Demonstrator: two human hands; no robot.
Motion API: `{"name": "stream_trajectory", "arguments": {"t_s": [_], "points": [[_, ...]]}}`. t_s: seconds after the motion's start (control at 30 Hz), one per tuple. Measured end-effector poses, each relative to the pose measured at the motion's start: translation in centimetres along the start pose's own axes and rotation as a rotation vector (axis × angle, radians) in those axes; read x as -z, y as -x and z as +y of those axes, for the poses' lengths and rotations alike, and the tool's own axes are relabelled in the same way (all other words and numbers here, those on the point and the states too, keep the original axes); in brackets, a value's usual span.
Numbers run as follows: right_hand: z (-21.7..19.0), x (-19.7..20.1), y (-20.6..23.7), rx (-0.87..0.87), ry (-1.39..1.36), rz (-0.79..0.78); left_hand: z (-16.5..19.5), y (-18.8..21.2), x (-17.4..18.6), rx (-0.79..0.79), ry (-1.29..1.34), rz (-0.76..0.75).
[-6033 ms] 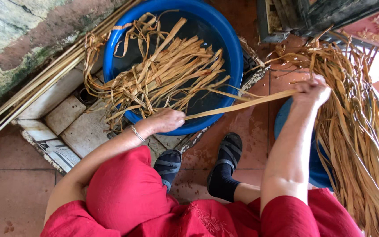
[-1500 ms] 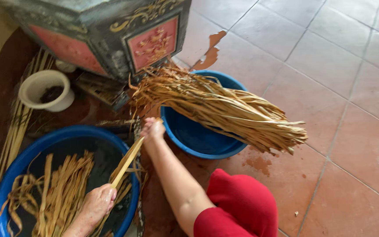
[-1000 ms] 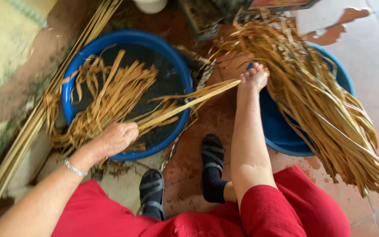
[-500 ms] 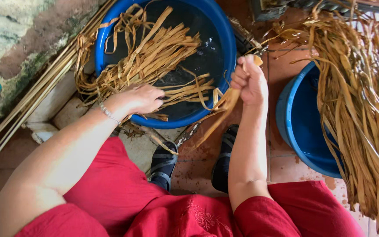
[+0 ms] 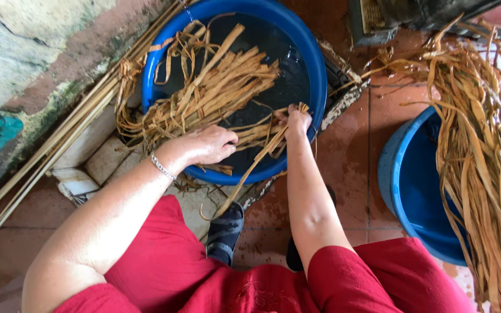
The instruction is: The person sits on the floor and repeatedly pulls long, dry, tan-colored fiber strips from a blue basin of water. They separate the strips by hand, wring out excess water, and place them into a second blue basin. The process is continuous and repetitive throughout the clip.
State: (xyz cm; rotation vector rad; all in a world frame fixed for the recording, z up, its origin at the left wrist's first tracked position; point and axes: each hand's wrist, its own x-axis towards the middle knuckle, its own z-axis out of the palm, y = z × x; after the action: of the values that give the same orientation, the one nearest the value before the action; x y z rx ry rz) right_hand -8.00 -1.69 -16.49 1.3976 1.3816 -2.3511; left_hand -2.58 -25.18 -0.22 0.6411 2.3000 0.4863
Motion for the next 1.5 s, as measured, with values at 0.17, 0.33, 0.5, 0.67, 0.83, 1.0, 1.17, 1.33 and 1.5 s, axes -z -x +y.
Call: {"name": "stream_trajectory", "arguments": {"t_s": [0.17, 0.33, 0.5, 0.67, 0.83, 1.0, 1.17, 1.33, 1.5], "points": [[0.1, -1.8, -0.4, -0.132, 0.171, 0.009, 0.0, 0.2, 1.1, 0.073, 0.006, -0.06], [-2.2, -2.0, 1.9, 0.078, 0.155, 0.086, 0.3, -0.3, 1.6, 0.072, -0.004, -0.056], [-7.2, -2.5, 8.3, 0.255, 0.036, -0.385, 0.4, -2.1, 2.2, -0.249, 0.063, 0.606], [-9.3, -2.2, 14.6, 0.389, 0.068, -0.611, 2.0, -4.8, 3.4, -0.195, 0.514, 0.628], [-8.7, -1.2, 16.5, 0.367, 0.003, -0.602, 4.4, -5.6, 2.6, -0.161, 0.46, 0.64], [-7.6, -0.4, 17.0, 0.272, -0.174, -0.568, 5.8, -5.3, 2.9, -0.275, 0.597, 0.511], [-7.7, 0.8, 16.7, 0.271, -0.34, -0.354, 8.0, -4.5, 3.1, 0.006, 0.479, 0.337], [-9.2, 2.3, 14.2, 0.306, -0.456, -0.334, 8.5, -3.3, 3.3, -0.074, 0.452, 0.291], [-9.7, 3.3, 11.3, 0.256, -0.527, -0.286, 8.0, -3.3, 3.2, -0.009, 0.51, 0.181]]}}
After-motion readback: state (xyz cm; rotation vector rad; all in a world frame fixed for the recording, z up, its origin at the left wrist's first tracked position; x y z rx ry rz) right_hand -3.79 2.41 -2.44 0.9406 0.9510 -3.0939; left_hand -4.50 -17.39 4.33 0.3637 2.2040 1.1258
